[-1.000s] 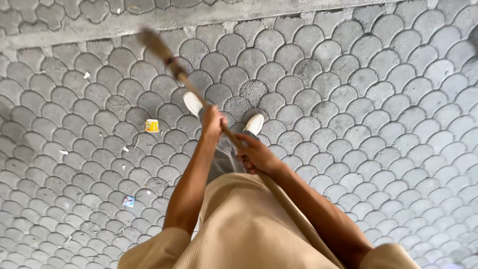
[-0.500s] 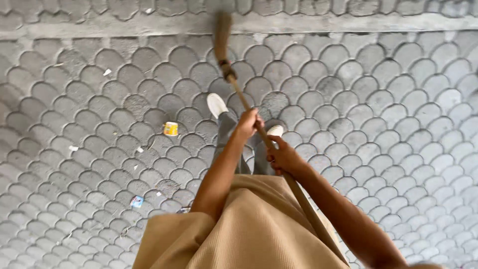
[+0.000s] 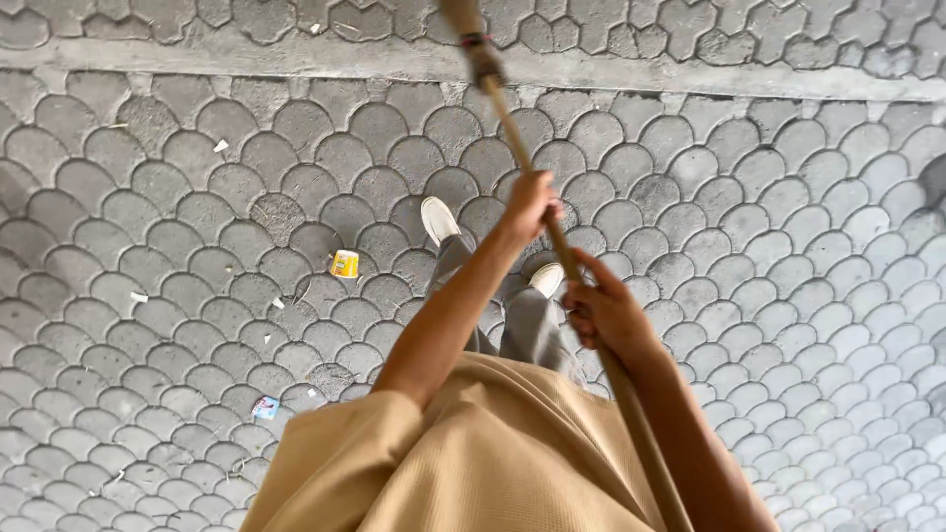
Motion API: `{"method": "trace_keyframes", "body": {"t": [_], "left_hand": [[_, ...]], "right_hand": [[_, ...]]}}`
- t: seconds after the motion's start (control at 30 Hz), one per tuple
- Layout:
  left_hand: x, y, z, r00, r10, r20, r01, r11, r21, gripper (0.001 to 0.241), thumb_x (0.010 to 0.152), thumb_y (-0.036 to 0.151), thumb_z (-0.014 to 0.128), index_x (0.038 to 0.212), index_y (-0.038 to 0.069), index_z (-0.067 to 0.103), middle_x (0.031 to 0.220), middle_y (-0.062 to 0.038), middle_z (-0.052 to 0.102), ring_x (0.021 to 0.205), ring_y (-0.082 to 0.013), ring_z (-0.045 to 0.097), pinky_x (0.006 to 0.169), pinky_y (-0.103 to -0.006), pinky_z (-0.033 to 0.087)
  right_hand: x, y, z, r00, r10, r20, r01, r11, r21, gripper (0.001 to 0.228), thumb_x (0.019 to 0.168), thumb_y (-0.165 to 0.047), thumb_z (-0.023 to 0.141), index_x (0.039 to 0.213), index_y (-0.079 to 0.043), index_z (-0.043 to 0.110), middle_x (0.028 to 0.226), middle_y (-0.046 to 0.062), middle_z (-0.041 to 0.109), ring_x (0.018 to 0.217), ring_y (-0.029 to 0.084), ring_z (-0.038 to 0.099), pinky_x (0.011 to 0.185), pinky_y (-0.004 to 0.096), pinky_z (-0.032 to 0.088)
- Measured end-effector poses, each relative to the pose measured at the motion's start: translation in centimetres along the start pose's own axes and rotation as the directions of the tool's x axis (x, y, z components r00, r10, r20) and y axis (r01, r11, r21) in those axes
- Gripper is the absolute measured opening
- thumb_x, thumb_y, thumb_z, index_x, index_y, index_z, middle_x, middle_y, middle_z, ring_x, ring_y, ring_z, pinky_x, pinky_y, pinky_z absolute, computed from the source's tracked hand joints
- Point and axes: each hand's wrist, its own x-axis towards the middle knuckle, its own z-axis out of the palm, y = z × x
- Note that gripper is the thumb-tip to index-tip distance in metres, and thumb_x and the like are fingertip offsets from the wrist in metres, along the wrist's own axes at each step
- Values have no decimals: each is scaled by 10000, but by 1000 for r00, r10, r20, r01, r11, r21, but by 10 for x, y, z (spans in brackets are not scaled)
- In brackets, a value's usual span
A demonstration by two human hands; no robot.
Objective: The recorder is sweeping the outdoor tiled floor of a courtyard area using a broom.
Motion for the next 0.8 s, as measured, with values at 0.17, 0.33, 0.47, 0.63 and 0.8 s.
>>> {"method": "trace_keyframes", "body": {"t": [0.17, 0.33, 0.47, 0.63, 0.8], "left_hand": [[62, -80, 29, 994, -82, 73, 82, 997, 7, 323, 960, 232, 564, 810, -52, 524, 561, -77, 449, 401, -194, 517, 327, -369, 469], [68, -49, -143, 992, -113, -65, 117, 991, 70, 270, 955, 211, 574, 915, -54, 548, 645, -67, 516, 475, -161, 558, 376, -345, 527], [68, 1, -198, 945, -44, -325, 47, 999, 2, 219, 862, 189, 574, 754, 4, 532, 556, -62, 502, 442, -173, 573, 355, -370, 505], [17, 53, -113, 942, 13, -335, 15, 997, 80, 276, 905, 243, 537, 804, -13, 529, 585, -61, 465, 442, -161, 540, 332, -331, 471], [11, 39, 15, 999, 2, -45, 5, 986, 164, 269, 924, 239, 537, 887, -28, 541, 601, -73, 484, 448, -196, 571, 310, -357, 509]], "right_hand": [[13, 1, -11, 985, 56, -165, -65, 997, -47, 567, 981, -64, 511, 1524, -163, 383, 726, 148, 511, 426, 166, 440, 239, 331, 403], [60, 53, 52, 984, 102, 147, -145, 936, 321, 465, 975, -70, 463, 1431, -154, 489, 700, -13, 456, 501, 46, 481, 298, 206, 457], [90, 71, 89, 986, -25, 163, 82, 930, -357, 542, 949, -148, 605, 1473, -263, 523, 627, 137, 645, 341, 218, 572, 245, 347, 493], [59, 40, 64, 994, -14, 108, 27, 992, -119, 568, 936, -65, 569, 1472, -242, 504, 641, 120, 576, 337, 184, 508, 216, 346, 468], [10, -18, 22, 998, 40, -50, -31, 987, 161, 642, 945, -44, 519, 1541, -247, 394, 809, 97, 539, 486, 142, 488, 276, 301, 487]]}}
